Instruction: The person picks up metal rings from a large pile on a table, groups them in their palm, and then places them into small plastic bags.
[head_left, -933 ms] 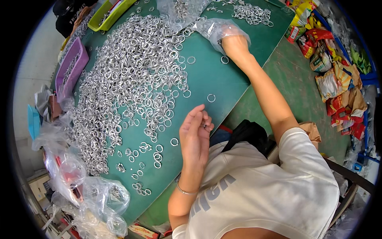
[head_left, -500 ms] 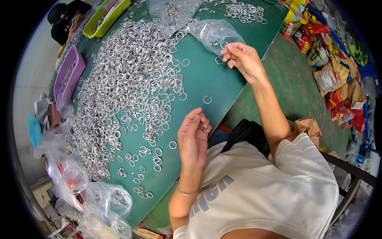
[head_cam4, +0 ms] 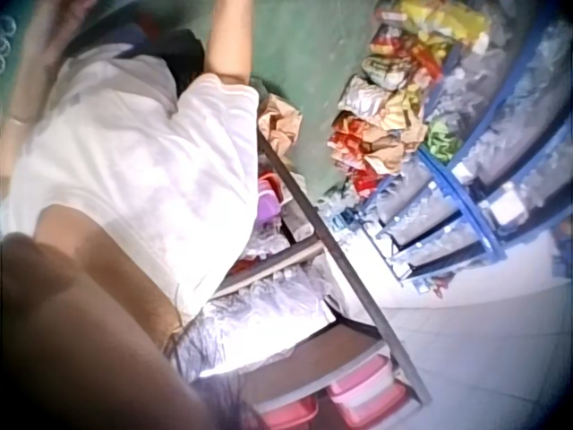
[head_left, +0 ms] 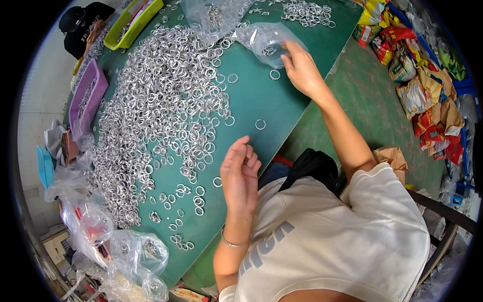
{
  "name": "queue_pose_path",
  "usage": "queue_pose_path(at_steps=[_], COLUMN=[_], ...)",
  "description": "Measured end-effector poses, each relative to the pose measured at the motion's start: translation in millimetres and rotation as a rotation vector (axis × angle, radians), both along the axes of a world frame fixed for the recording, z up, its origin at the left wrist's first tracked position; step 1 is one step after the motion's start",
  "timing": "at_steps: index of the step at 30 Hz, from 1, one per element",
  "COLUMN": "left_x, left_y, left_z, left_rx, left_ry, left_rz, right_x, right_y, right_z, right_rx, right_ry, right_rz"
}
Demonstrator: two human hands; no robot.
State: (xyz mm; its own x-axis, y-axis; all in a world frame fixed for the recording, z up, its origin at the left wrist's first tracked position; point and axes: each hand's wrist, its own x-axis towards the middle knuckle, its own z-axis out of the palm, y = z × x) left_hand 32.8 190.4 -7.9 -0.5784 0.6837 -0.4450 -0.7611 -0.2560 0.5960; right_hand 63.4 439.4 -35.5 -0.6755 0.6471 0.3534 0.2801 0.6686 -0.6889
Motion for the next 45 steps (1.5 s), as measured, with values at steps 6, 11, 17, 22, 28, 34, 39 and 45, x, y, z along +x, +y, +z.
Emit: queue_pose_path(at_steps=[6, 11, 17, 22, 28, 34, 39, 45], left_x=[-3, -4, 3, 30, 52, 36, 10, 7], left_y=[-2, -23, -103, -172, -214, -236, -240, -232], left_z=[-1, -6, 2, -9, -6, -19, -9, -18], left_rx=[0.057, 0.156, 0.081, 0.103, -0.034, -0.473, -0.371, 0.121], left_ry=[-0.024, -0.013, -0.032, -0.081, -0.041, 0.325, 0.252, -0.206], left_rz=[0.003, 0.101, 0.305, 0.567, 0.773, 0.800, 0.716, 0.739], right_x=[-37, -18, -4, -30, -67, -82, -85, -80], right_y=[14, 1, -98, -178, -279, -340, -343, -330], right_z=[19, 21, 44, 38, 23, 6, -7, 18], right_rx=[0.383, 0.332, 0.183, -0.168, -0.061, 0.202, 0.207, -1.152], right_ry=[0.090, -0.098, -0.101, -0.200, -0.073, -0.110, -0.070, -0.512], right_rz=[0.059, 0.035, 0.275, 0.835, 1.189, 1.149, 1.190, 0.978])
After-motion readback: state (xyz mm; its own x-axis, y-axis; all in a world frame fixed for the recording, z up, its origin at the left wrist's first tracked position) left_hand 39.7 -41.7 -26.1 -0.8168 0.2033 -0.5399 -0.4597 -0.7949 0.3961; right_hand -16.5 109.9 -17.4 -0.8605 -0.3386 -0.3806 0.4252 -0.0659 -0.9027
